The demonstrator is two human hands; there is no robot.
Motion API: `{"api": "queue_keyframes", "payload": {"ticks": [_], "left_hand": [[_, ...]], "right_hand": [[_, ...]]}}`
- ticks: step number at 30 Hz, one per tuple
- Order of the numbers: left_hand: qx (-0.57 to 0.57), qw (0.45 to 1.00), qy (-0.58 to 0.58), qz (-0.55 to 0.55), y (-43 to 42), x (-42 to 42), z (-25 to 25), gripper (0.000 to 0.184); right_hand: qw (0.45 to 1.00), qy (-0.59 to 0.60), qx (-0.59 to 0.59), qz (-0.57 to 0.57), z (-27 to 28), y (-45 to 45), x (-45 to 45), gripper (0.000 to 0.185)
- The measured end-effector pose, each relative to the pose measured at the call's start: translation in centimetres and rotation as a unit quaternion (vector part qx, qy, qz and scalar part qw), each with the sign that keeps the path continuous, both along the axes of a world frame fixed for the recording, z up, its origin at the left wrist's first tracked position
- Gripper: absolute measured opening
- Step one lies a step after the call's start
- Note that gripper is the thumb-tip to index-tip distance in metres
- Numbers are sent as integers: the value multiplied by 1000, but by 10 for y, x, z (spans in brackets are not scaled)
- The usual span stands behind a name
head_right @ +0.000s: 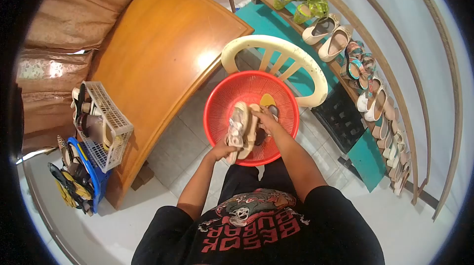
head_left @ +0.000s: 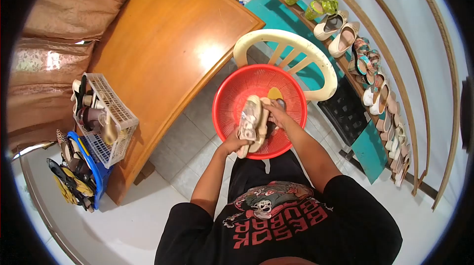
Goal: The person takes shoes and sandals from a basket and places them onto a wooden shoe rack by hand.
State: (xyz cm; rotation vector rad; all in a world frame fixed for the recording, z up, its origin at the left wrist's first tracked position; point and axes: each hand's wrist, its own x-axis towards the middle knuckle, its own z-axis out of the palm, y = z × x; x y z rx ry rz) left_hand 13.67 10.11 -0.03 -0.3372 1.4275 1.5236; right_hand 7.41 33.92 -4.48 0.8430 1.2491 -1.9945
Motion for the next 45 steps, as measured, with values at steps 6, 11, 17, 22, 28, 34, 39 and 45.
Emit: {"api": "queue_keyframes", "payload": {"ticks": [6, 11, 17, 22, 28, 34, 39, 45], "left_hand": [[98, 984, 149, -9, -15, 0, 42, 83], [55, 992, 89, 65, -17, -20, 86, 74], [73, 974, 184, 110, -20, -41, 38, 65], [137, 954, 100, 249, -16, -64, 29, 41], [207, 938, 6, 279, -16, -68, 25, 35], [202, 954, -56, 214, -4, -44, 30, 34], [209, 967, -35, 142, 10, -19, 38, 42], [306, 936, -96, 145, 18, -8, 42, 48]], "right_hand": [[998, 19, -4, -60, 30, -1, 13, 37], [983, 60, 138, -101, 56, 5, 13, 43], [963, 79, 150, -209, 82, 17, 18, 45], [926, 90, 259, -258, 75, 25, 13, 40], [967, 25, 48, -250, 77, 16, 30, 35], [966, -8, -152, -208, 84, -19, 49, 36], [989, -27, -104, -102, 93, -40, 79, 58], [993, 65, -70, -75, 93, -43, 97, 68]]}}
